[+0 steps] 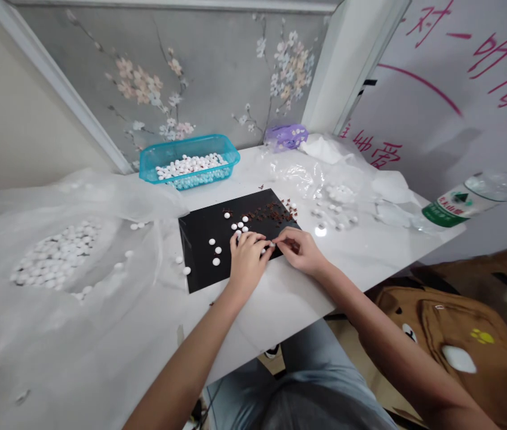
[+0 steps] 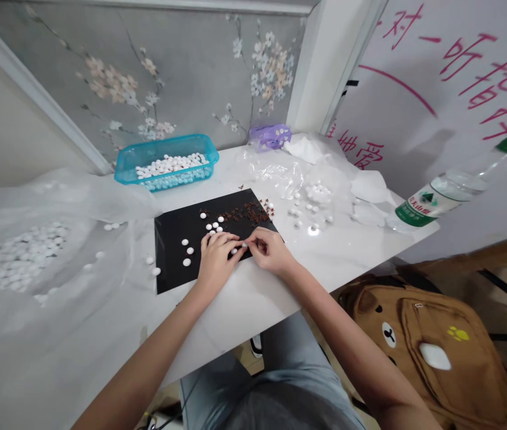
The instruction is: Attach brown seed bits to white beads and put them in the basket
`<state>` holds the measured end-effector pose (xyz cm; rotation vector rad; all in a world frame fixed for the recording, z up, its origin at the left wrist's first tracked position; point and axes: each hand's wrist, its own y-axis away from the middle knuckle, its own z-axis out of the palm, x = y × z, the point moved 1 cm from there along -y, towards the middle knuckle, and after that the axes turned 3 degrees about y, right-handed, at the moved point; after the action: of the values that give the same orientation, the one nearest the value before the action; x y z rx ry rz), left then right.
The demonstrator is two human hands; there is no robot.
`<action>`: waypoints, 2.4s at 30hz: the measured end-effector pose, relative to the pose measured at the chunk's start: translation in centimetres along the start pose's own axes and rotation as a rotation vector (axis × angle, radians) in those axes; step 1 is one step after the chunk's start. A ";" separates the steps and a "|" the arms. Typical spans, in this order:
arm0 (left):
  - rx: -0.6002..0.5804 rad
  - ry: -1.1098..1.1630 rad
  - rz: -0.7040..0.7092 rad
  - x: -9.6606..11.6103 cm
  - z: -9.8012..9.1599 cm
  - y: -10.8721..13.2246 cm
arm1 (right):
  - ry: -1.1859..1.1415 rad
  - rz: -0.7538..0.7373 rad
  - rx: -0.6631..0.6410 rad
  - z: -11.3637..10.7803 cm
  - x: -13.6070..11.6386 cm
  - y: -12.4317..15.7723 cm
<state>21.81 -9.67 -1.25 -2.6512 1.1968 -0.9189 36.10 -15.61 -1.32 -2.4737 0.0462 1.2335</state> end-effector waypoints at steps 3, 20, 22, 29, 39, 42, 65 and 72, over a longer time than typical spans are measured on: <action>-0.005 0.003 -0.005 0.0 0.0 0.1 | -0.023 -0.006 -0.013 0.0 0.0 0.0; -0.003 0.013 -0.027 -0.1 0.0 -0.1 | 0.100 0.033 -0.084 0.2 0.2 -0.9; -0.002 0.015 -0.030 -0.1 0.0 -0.2 | 0.079 -0.007 -0.093 0.1 0.4 -0.8; 0.016 -0.005 -0.044 0.1 -0.1 0.2 | 0.294 0.108 0.232 -1.1 2.1 -0.9; 0.100 0.050 -0.108 0.0 -0.5 0.2 | 0.586 0.316 0.273 -1.8 3.9 -1.7; 0.098 0.072 -0.104 0.2 -0.7 0.3 | 0.586 0.319 0.278 -1.8 3.8 -1.6; -0.176 -0.079 -0.302 -6.2 -9.2 0.0 | 0.407 0.320 0.383 -2.0 3.9 -1.1; -0.106 0.267 -0.086 -0.9 -5.9 0.6 | 0.181 0.208 0.443 -1.2 2.4 0.1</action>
<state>17.66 -8.48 2.95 -2.7475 1.2209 -1.2932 38.50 -15.78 -2.55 -2.2154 0.5737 0.9439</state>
